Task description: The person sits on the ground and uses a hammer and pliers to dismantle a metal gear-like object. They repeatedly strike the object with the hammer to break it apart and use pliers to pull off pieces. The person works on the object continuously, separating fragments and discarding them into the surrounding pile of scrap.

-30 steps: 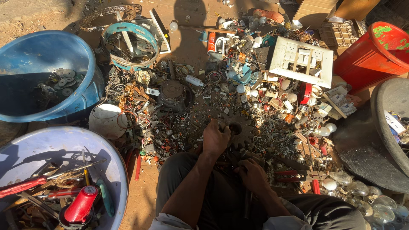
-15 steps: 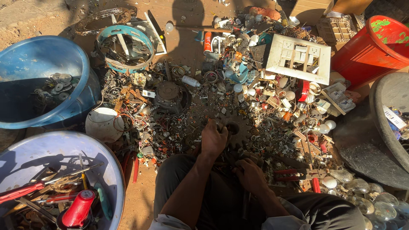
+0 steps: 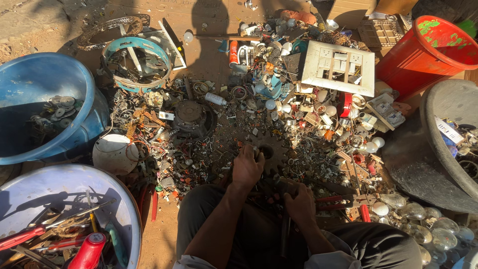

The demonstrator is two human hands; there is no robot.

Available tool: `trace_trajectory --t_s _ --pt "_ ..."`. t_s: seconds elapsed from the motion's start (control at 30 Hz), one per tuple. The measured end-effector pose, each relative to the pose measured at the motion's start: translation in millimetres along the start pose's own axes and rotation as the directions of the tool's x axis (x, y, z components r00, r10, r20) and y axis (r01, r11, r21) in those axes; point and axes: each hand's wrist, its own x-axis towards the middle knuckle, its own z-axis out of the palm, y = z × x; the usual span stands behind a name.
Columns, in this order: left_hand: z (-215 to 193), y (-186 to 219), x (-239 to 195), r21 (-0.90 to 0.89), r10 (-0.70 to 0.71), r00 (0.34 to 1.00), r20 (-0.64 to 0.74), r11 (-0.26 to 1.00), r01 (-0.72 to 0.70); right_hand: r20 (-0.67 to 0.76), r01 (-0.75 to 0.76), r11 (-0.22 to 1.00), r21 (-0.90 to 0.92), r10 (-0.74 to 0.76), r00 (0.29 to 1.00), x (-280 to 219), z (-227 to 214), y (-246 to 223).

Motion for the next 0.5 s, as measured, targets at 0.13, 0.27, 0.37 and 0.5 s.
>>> trace_trajectory --t_s 0.13,0.27,0.37,0.5 --pt "4.2 -1.2 -4.2 0.052 0.076 0.997 0.008 0.996 -0.076 0.17 -0.122 0.985 0.119 0.101 0.98 -3.0 -2.6 0.1" --pt "10.0 -9.1 -8.3 0.069 0.125 0.992 -0.002 0.99 -0.124 0.317 -0.334 0.824 0.457 0.2 0.927 0.0 -2.5 4.3" --pt "15.4 -15.6 -11.7 0.158 0.151 0.985 0.083 0.974 -0.163 0.455 -0.449 0.615 0.648 0.161 0.876 6.5 -2.3 16.3" --pt "18.1 -22.5 -17.4 0.191 0.165 0.985 0.055 0.966 -0.173 0.521 -0.568 0.459 0.683 0.239 0.82 16.5 7.8 33.3"
